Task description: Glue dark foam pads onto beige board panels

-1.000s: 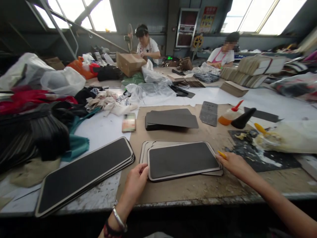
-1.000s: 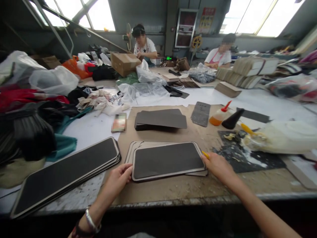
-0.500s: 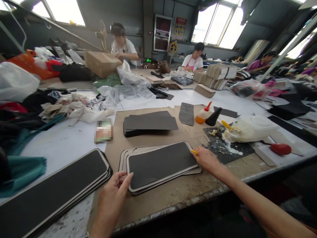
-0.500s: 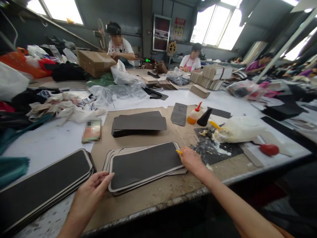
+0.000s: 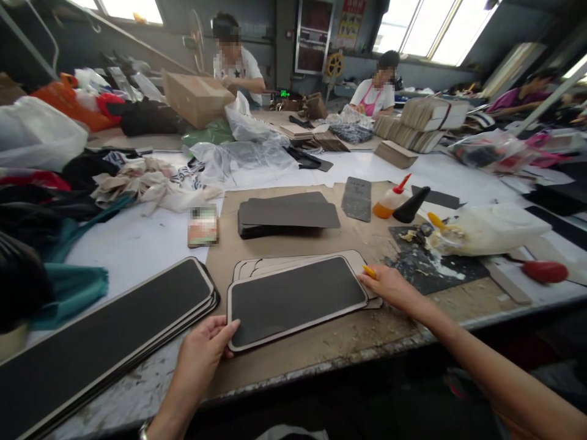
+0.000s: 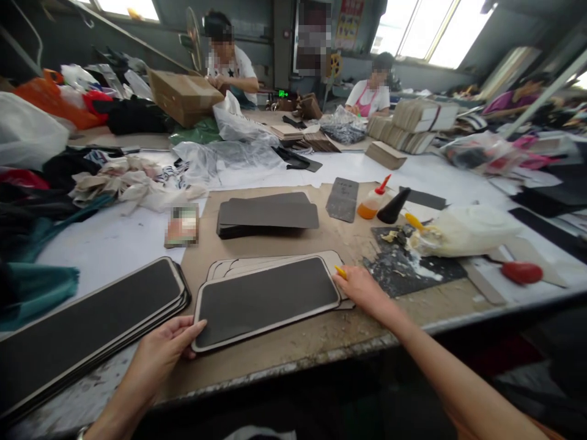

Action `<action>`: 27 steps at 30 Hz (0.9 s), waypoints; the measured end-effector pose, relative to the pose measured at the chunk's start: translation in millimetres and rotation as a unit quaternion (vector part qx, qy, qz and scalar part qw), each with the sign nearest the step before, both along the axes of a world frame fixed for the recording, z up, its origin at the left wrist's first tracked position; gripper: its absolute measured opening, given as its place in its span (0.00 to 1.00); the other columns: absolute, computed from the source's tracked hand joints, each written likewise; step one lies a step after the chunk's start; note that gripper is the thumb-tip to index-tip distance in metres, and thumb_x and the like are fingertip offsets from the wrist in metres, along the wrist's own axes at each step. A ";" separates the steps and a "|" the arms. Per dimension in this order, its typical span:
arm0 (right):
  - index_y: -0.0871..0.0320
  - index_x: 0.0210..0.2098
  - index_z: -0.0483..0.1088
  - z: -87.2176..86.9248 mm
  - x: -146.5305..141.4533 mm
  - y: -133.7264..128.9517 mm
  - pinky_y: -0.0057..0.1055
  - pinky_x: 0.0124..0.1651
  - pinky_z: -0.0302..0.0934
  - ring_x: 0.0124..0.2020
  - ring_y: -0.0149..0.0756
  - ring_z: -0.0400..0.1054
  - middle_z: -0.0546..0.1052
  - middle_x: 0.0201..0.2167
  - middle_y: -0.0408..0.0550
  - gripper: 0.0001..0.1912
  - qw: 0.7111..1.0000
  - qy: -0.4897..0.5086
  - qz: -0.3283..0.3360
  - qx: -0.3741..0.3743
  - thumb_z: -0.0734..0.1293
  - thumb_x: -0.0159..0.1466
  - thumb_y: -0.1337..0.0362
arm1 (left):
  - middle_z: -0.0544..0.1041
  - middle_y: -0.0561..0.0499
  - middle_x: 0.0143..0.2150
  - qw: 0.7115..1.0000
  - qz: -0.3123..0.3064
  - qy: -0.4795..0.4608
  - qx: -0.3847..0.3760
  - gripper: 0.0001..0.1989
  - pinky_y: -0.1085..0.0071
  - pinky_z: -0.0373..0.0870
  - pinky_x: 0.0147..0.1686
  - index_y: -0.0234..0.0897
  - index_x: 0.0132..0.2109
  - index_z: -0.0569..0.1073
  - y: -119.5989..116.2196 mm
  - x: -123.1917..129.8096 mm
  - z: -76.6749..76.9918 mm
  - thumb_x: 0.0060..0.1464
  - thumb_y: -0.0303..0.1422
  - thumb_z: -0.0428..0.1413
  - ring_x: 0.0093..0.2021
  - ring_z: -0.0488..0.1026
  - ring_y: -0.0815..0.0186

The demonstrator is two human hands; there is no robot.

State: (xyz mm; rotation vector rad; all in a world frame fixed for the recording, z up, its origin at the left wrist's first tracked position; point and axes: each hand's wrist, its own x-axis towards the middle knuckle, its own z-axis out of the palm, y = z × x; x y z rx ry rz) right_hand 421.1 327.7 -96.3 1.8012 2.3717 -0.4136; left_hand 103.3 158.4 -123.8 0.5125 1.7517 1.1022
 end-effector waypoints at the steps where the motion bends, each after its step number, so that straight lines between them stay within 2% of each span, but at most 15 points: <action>1: 0.58 0.29 0.69 -1.3 -1.5 -0.5 0.25 0.32 0.53 0.29 0.34 0.68 0.75 0.28 0.48 0.13 1.000 0.007 0.002 -0.003 0.58 0.63 0.59 | 0.73 0.53 0.20 1.000 -0.002 -0.001 -0.003 0.25 0.75 0.62 0.17 0.31 0.29 0.72 -1.7 -1.6 -1.7 0.26 0.47 0.63 0.19 0.65 0.70; 7: 0.59 0.31 0.68 -7.5 -5.0 1.7 0.25 0.32 0.53 0.30 0.34 0.67 0.74 0.30 0.47 0.11 1.000 0.011 0.021 -0.017 0.61 0.61 0.57 | 0.74 0.52 0.21 1.000 0.007 -0.005 0.003 0.26 0.74 0.63 0.17 0.32 0.30 0.72 -2.6 -2.5 -6.4 0.25 0.47 0.63 0.19 0.65 0.70; 15: 0.60 0.30 0.69 -2.2 -9.5 4.6 0.25 0.31 0.52 0.30 0.35 0.68 0.74 0.29 0.48 0.10 0.999 -0.024 0.029 -0.033 0.63 0.61 0.59 | 0.73 0.53 0.20 1.000 -0.001 0.002 -0.007 0.24 0.73 0.63 0.17 0.32 0.29 0.72 -1.2 -1.2 -2.2 0.25 0.47 0.62 0.19 0.66 0.69; 23: 0.60 0.30 0.68 0.9 -11.8 3.3 0.25 0.31 0.51 0.32 0.34 0.68 0.75 0.30 0.49 0.10 0.998 -0.041 0.027 -0.041 0.63 0.61 0.58 | 0.75 0.51 0.23 1.000 -0.005 0.007 -0.016 0.22 0.73 0.66 0.19 0.33 0.30 0.72 -2.1 -4.5 -9.6 0.27 0.45 0.61 0.24 0.71 0.66; 27: 0.59 0.30 0.67 0.7 -11.6 3.4 0.25 0.32 0.52 0.33 0.35 0.68 0.75 0.32 0.49 0.10 0.998 -0.040 0.029 -0.040 0.63 0.60 0.58 | 0.74 0.52 0.23 1.000 -0.008 0.011 -0.013 0.22 0.74 0.65 0.18 0.33 0.30 0.72 -1.4 -4.0 -8.2 0.28 0.45 0.61 0.24 0.71 0.66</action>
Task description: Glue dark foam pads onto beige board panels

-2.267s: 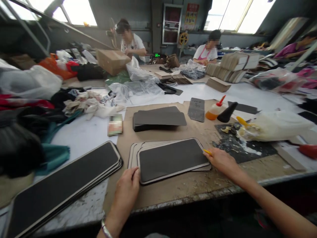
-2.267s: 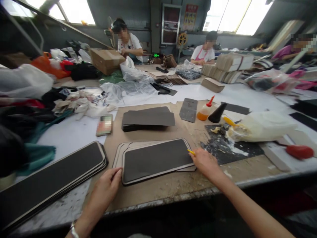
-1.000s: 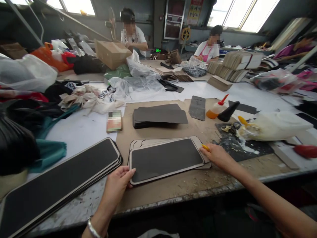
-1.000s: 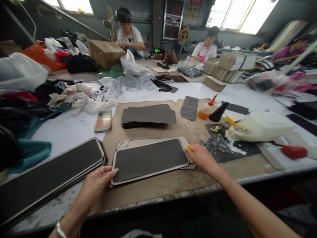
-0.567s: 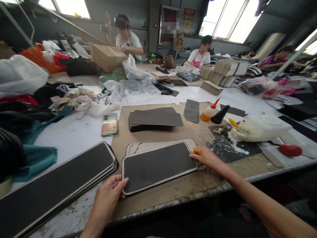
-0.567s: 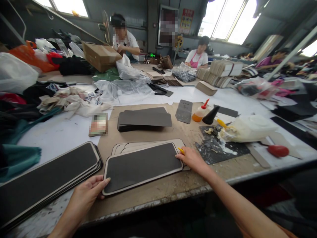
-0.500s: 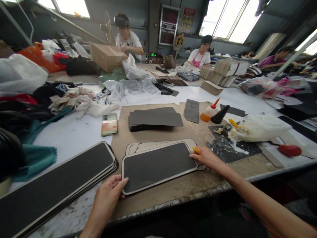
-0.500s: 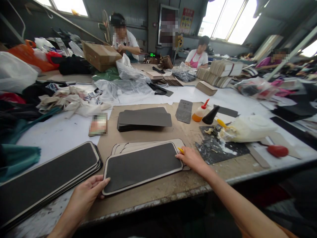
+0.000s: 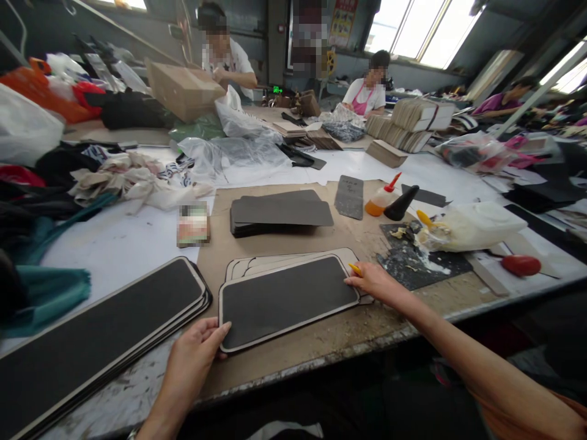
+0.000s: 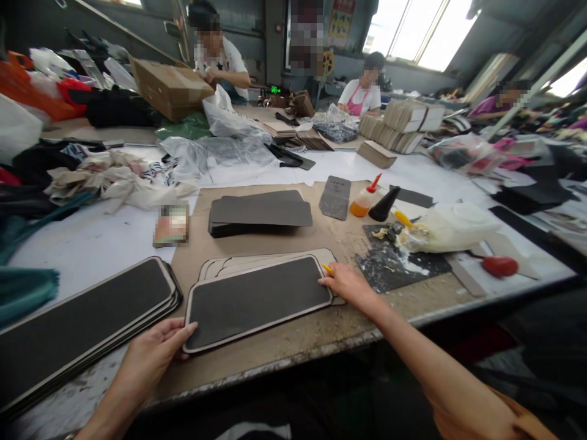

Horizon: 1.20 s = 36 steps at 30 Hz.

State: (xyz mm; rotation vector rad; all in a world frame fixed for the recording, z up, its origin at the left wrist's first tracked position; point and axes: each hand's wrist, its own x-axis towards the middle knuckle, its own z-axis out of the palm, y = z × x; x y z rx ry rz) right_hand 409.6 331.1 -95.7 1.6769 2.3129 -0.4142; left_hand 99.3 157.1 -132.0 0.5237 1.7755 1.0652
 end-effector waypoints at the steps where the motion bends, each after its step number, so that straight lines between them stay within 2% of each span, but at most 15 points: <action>1: 0.59 0.30 0.67 -0.3 0.5 0.0 0.25 0.32 0.52 0.33 0.35 0.68 0.75 0.32 0.49 0.10 1.000 0.002 0.004 0.000 0.63 0.61 0.58 | 0.74 0.52 0.22 1.000 -0.001 0.001 0.003 0.21 0.74 0.65 0.18 0.33 0.29 0.72 -0.4 0.3 1.4 0.28 0.45 0.61 0.23 0.70 0.66; 5: 0.59 0.29 0.67 -5.5 3.9 2.9 0.27 0.32 0.53 0.31 0.38 0.69 0.76 0.29 0.51 0.10 1.000 -0.011 -0.001 0.007 0.61 0.61 0.59 | 0.73 0.52 0.21 1.000 -0.022 0.001 0.019 0.20 0.73 0.67 0.19 0.34 0.28 0.70 -1.4 0.7 6.4 0.34 0.48 0.58 0.20 0.67 0.70; 9: 0.58 0.26 0.66 -13.3 4.7 11.9 0.28 0.30 0.54 0.30 0.40 0.69 0.76 0.28 0.51 0.09 1.000 -0.002 -0.020 0.013 0.64 0.57 0.58 | 0.69 0.54 0.18 0.999 -0.017 0.027 0.025 0.22 0.73 0.66 0.18 0.33 0.27 0.70 3.4 -3.2 3.0 0.40 0.51 0.54 0.17 0.67 0.70; 12: 0.57 0.23 0.65 -12.1 1.7 14.0 0.28 0.27 0.53 0.25 0.38 0.67 0.73 0.22 0.48 0.11 0.998 0.033 -0.057 -0.015 0.65 0.55 0.57 | 0.65 0.57 0.16 0.998 -0.027 0.050 0.026 0.20 0.75 0.63 0.15 0.33 0.25 0.69 6.3 -6.9 -3.3 0.39 0.49 0.56 0.14 0.65 0.71; 15: 0.57 0.19 0.62 -7.1 -0.8 10.2 0.27 0.24 0.50 0.20 0.32 0.61 0.67 0.16 0.43 0.12 0.988 0.096 -0.096 -0.070 0.64 0.53 0.57 | 0.65 0.58 0.16 0.997 -0.045 0.064 0.026 0.20 0.76 0.60 0.13 0.35 0.23 0.67 6.1 -7.8 -8.1 0.37 0.50 0.56 0.13 0.63 0.72; 18: 0.57 0.19 0.58 -5.6 -0.6 7.0 0.26 0.22 0.47 0.17 0.27 0.53 0.60 0.14 0.38 0.14 0.969 0.176 -0.125 -0.122 0.63 0.52 0.55 | 0.64 0.58 0.15 0.995 -0.061 0.073 0.021 0.22 0.75 0.62 0.14 0.36 0.23 0.67 6.7 -7.9 -8.4 0.35 0.52 0.56 0.14 0.63 0.71; 20: 0.57 0.19 0.57 -6.8 0.7 6.5 0.25 0.22 0.46 0.17 0.26 0.51 0.58 0.14 0.37 0.15 0.962 0.198 -0.138 -0.126 0.62 0.51 0.53 | 0.63 0.58 0.15 0.995 -0.063 0.073 0.012 0.23 0.74 0.63 0.14 0.36 0.23 0.68 8.2 -7.4 -6.0 0.33 0.54 0.56 0.14 0.62 0.71; 24: 0.57 0.18 0.55 -9.7 1.3 7.4 0.26 0.23 0.44 0.19 0.26 0.50 0.57 0.15 0.37 0.18 0.964 0.203 -0.131 -0.108 0.63 0.49 0.51 | 0.63 0.58 0.15 0.996 -0.059 0.074 0.005 0.23 0.74 0.63 0.15 0.37 0.22 0.66 9.5 -5.2 -2.0 0.32 0.55 0.55 0.14 0.61 0.71; 30: 0.57 0.17 0.55 -12.1 -0.1 12.6 0.27 0.25 0.46 0.20 0.28 0.52 0.58 0.15 0.39 0.17 0.976 0.177 -0.087 -0.091 0.61 0.49 0.50 | 0.63 0.58 0.15 0.992 -0.072 0.102 0.009 0.20 0.76 0.60 0.14 0.37 0.22 0.64 7.6 -5.5 -9.7 0.40 0.51 0.51 0.13 0.63 0.71; 36: 0.56 0.17 0.56 -19.2 3.3 17.4 0.28 0.25 0.47 0.20 0.30 0.54 0.59 0.15 0.41 0.18 0.982 0.156 -0.065 -0.087 0.60 0.48 0.48 | 0.61 0.59 0.15 0.993 -0.050 0.105 0.011 0.18 0.76 0.57 0.12 0.38 0.21 0.62 8.0 -4.1 -11.3 0.42 0.48 0.50 0.12 0.64 0.70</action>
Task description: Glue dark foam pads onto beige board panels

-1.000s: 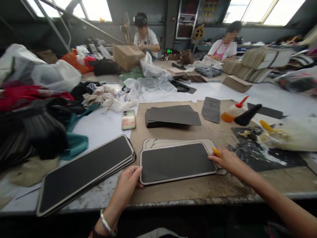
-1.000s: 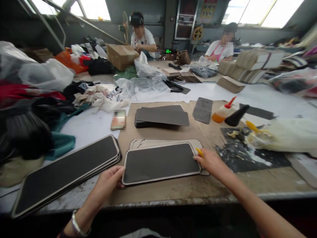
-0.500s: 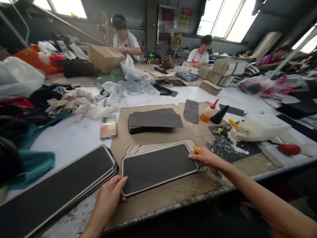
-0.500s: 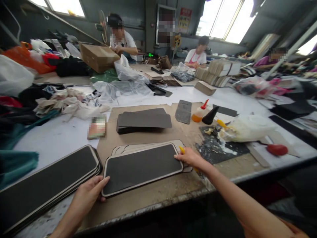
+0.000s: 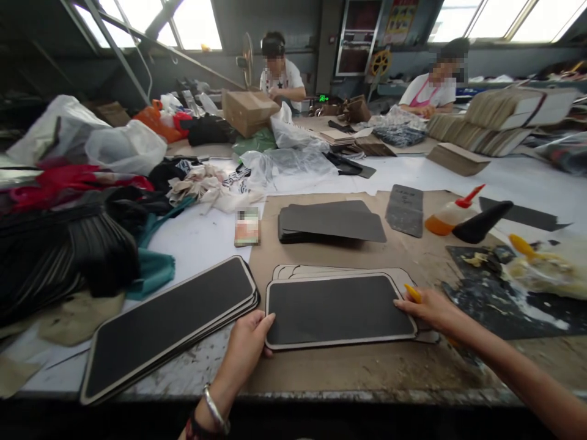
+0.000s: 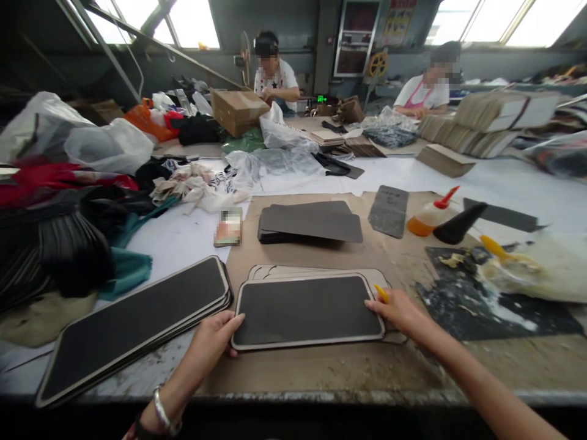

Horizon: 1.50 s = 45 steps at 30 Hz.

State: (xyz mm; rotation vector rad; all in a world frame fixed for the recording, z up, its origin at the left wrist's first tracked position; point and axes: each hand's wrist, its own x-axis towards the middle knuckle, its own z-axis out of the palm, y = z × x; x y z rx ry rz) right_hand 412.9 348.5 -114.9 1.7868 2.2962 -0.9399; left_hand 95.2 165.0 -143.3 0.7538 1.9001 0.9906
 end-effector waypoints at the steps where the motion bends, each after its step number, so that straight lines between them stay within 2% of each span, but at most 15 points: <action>1: 0.56 0.17 0.56 -1.4 0.7 0.4 0.28 0.25 0.47 0.20 0.30 0.54 0.60 0.15 0.41 0.18 1.000 -0.003 0.001 0.001 0.60 0.48 0.47 | 0.61 0.59 0.15 1.000 0.001 -0.001 0.001 0.18 0.76 0.57 0.12 0.38 0.22 0.62 0.1 0.3 -0.2 0.42 0.48 0.50 0.12 0.64 0.70; 6: 0.56 0.16 0.57 -5.8 3.0 2.3 0.28 0.24 0.47 0.19 0.29 0.53 0.59 0.14 0.40 0.19 1.000 0.007 0.002 -0.006 0.60 0.48 0.46 | 0.61 0.59 0.15 1.000 0.010 -0.010 -0.005 0.19 0.76 0.59 0.12 0.37 0.21 0.64 1.3 0.2 0.9 0.41 0.50 0.52 0.13 0.65 0.69; 11: 0.57 0.16 0.55 0.7 2.6 -1.4 0.26 0.22 0.45 0.19 0.27 0.51 0.57 0.13 0.39 0.20 0.999 0.041 -0.024 -0.018 0.63 0.49 0.49 | 0.63 0.58 0.14 0.999 -0.011 -0.032 -0.028 0.25 0.72 0.64 0.14 0.36 0.22 0.67 0.7 -2.9 11.0 0.35 0.56 0.53 0.13 0.64 0.69; 14: 0.57 0.18 0.55 2.5 4.6 -2.5 0.25 0.20 0.44 0.17 0.25 0.49 0.56 0.13 0.38 0.19 0.995 0.061 -0.051 -0.057 0.61 0.52 0.48 | 0.66 0.55 0.14 0.998 -0.012 -0.050 -0.048 0.28 0.74 0.64 0.15 0.35 0.23 0.68 0.8 -7.7 14.4 0.39 0.59 0.51 0.15 0.65 0.69; 19: 0.58 0.21 0.59 2.1 8.9 -2.9 0.25 0.19 0.44 0.15 0.25 0.50 0.57 0.13 0.37 0.19 0.992 0.068 -0.066 -0.087 0.59 0.55 0.48 | 0.70 0.54 0.17 0.996 -0.002 -0.081 -0.047 0.25 0.75 0.65 0.16 0.35 0.29 0.70 3.4 -9.9 17.6 0.42 0.56 0.53 0.19 0.67 0.68; 24: 0.59 0.19 0.58 9.2 5.2 -5.9 0.24 0.22 0.45 0.19 0.25 0.52 0.60 0.15 0.37 0.17 0.996 0.057 -0.041 -0.052 0.66 0.51 0.53 | 0.65 0.56 0.16 0.997 0.004 -0.063 -0.041 0.25 0.75 0.64 0.14 0.36 0.24 0.69 8.0 -4.8 18.9 0.32 0.55 0.57 0.17 0.61 0.71; 31: 0.59 0.16 0.58 20.2 -4.1 -10.1 0.25 0.22 0.43 0.19 0.26 0.54 0.58 0.13 0.37 0.16 0.998 0.005 -0.044 -0.035 0.66 0.52 0.59 | 0.62 0.58 0.14 0.996 0.022 -0.081 -0.036 0.25 0.76 0.62 0.13 0.36 0.20 0.67 9.5 -1.9 13.1 0.25 0.55 0.60 0.16 0.57 0.74; 39: 0.58 0.14 0.55 23.9 -9.3 -10.9 0.25 0.22 0.44 0.18 0.26 0.55 0.57 0.11 0.38 0.18 0.998 -0.041 -0.038 -0.028 0.66 0.55 0.61 | 0.63 0.58 0.15 0.996 0.022 -0.076 -0.039 0.24 0.76 0.61 0.12 0.36 0.21 0.68 9.6 -1.4 13.1 0.26 0.53 0.59 0.17 0.58 0.73; 45: 0.58 0.15 0.57 18.8 -9.1 -8.7 0.25 0.23 0.45 0.20 0.28 0.57 0.60 0.13 0.39 0.17 0.998 -0.064 -0.021 -0.013 0.66 0.54 0.60 | 0.64 0.58 0.15 0.997 0.021 -0.073 -0.031 0.21 0.76 0.62 0.13 0.36 0.22 0.69 8.6 0.2 15.9 0.30 0.51 0.59 0.17 0.59 0.73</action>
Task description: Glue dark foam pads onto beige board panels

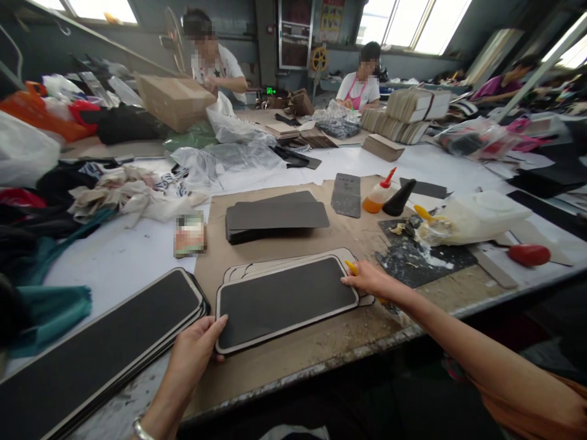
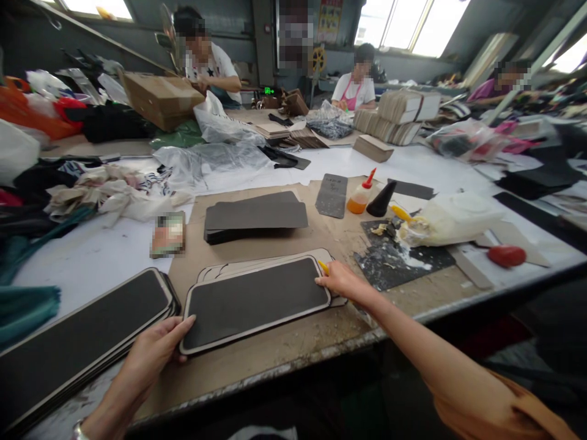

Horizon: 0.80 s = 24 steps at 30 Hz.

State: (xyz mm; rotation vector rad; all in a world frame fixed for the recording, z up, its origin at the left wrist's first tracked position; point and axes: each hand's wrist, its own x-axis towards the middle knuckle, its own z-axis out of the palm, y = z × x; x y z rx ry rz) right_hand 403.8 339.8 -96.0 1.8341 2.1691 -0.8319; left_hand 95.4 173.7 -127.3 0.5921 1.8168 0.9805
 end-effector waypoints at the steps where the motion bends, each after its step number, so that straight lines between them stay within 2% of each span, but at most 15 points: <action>1: 0.58 0.15 0.57 -1.1 0.4 0.4 0.25 0.23 0.45 0.20 0.28 0.57 0.60 0.13 0.39 0.17 1.000 -0.003 0.001 0.002 0.65 0.54 0.60 | 0.64 0.58 0.15 1.000 0.001 0.002 0.003 0.21 0.76 0.62 0.13 0.36 0.22 0.68 0.1 0.9 1.7 0.30 0.50 0.59 0.17 0.59 0.73; 5: 0.58 0.16 0.57 -2.1 0.9 0.4 0.25 0.23 0.46 0.19 0.28 0.58 0.61 0.13 0.39 0.16 1.000 -0.007 0.004 0.003 0.65 0.55 0.59 | 0.64 0.58 0.15 1.000 -0.001 0.013 0.012 0.20 0.77 0.61 0.13 0.36 0.21 0.67 1.0 2.9 5.4 0.31 0.49 0.58 0.16 0.60 0.72; 13: 0.57 0.14 0.54 -0.6 -0.6 -0.4 0.26 0.22 0.45 0.16 0.27 0.53 0.58 0.11 0.38 0.17 1.000 0.017 0.019 0.005 0.63 0.53 0.59 | 0.62 0.59 0.14 0.998 0.006 0.030 0.051 0.20 0.77 0.58 0.10 0.35 0.21 0.66 -0.7 4.3 -0.8 0.34 0.49 0.56 0.13 0.59 0.74; 16: 0.56 0.15 0.55 -3.1 4.9 0.6 0.26 0.22 0.48 0.17 0.28 0.55 0.60 0.12 0.39 0.17 0.998 0.057 0.015 0.018 0.63 0.50 0.54 | 0.61 0.59 0.14 0.997 0.014 0.033 0.073 0.19 0.78 0.56 0.09 0.35 0.21 0.65 -2.6 6.6 -2.3 0.37 0.49 0.55 0.12 0.58 0.75; 20: 0.55 0.17 0.58 0.8 11.5 2.5 0.29 0.23 0.50 0.18 0.32 0.57 0.63 0.14 0.43 0.19 0.996 0.072 0.016 0.058 0.61 0.48 0.46 | 0.60 0.59 0.16 0.994 0.031 0.029 0.105 0.19 0.77 0.58 0.10 0.36 0.23 0.65 -8.0 6.5 0.1 0.40 0.49 0.54 0.15 0.59 0.73; 24: 0.55 0.17 0.59 11.8 -3.4 5.3 0.31 0.21 0.49 0.15 0.32 0.54 0.61 0.12 0.44 0.22 0.994 0.088 0.013 0.071 0.58 0.46 0.41 | 0.61 0.58 0.16 0.989 0.062 0.026 0.131 0.19 0.77 0.57 0.11 0.36 0.23 0.65 -21.3 -7.8 10.0 0.41 0.49 0.53 0.16 0.59 0.73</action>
